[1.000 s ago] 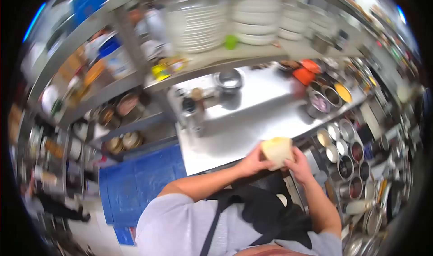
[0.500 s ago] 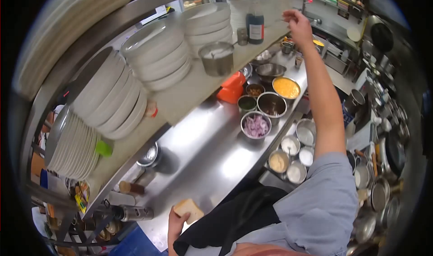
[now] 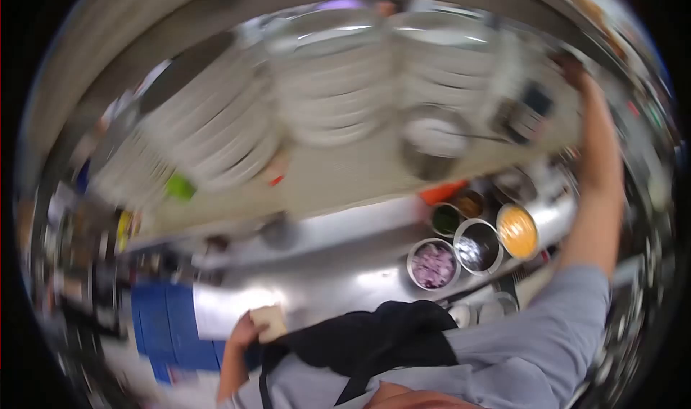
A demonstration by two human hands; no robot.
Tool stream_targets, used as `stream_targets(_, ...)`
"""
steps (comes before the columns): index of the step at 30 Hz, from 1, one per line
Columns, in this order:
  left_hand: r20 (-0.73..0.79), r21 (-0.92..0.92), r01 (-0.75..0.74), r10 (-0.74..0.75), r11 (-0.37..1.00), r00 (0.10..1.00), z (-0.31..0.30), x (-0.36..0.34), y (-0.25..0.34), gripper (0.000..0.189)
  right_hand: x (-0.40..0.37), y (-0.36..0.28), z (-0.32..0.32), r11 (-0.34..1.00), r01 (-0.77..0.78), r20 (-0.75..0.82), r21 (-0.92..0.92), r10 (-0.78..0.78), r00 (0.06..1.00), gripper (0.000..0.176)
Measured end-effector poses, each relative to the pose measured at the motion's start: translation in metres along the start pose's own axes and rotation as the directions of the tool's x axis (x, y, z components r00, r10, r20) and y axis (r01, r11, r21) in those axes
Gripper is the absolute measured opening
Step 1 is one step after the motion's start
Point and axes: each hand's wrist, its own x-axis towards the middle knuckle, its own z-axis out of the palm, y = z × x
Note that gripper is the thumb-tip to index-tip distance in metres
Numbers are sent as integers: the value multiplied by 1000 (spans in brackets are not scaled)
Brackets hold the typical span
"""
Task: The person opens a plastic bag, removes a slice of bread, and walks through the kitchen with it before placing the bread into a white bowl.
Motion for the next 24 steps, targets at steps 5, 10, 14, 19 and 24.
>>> stream_targets(5,-102,-53,61,-66,997,993,11,-11,6,60,72,103,121,981,171,47,-90,-168,985,52)
stream_targets(10,-138,-178,-57,32,982,990,4,-12,20,61,51,111,130,950,169,-436,263,-39,899,43)
stream_targets(14,-144,-170,-29,4,985,990,-1,-21,27,60,39,171,167,929,-38,-226,368,129,965,53)
stream_targets(19,-104,-170,32,-50,985,993,-13,-26,-9,58,-83,38,39,889,-1,-464,458,240,852,29)
stream_targets(24,-157,-232,-34,-3,972,988,-37,-58,-45,55,-214,-97,-114,915,-392,-187,95,403,896,26)
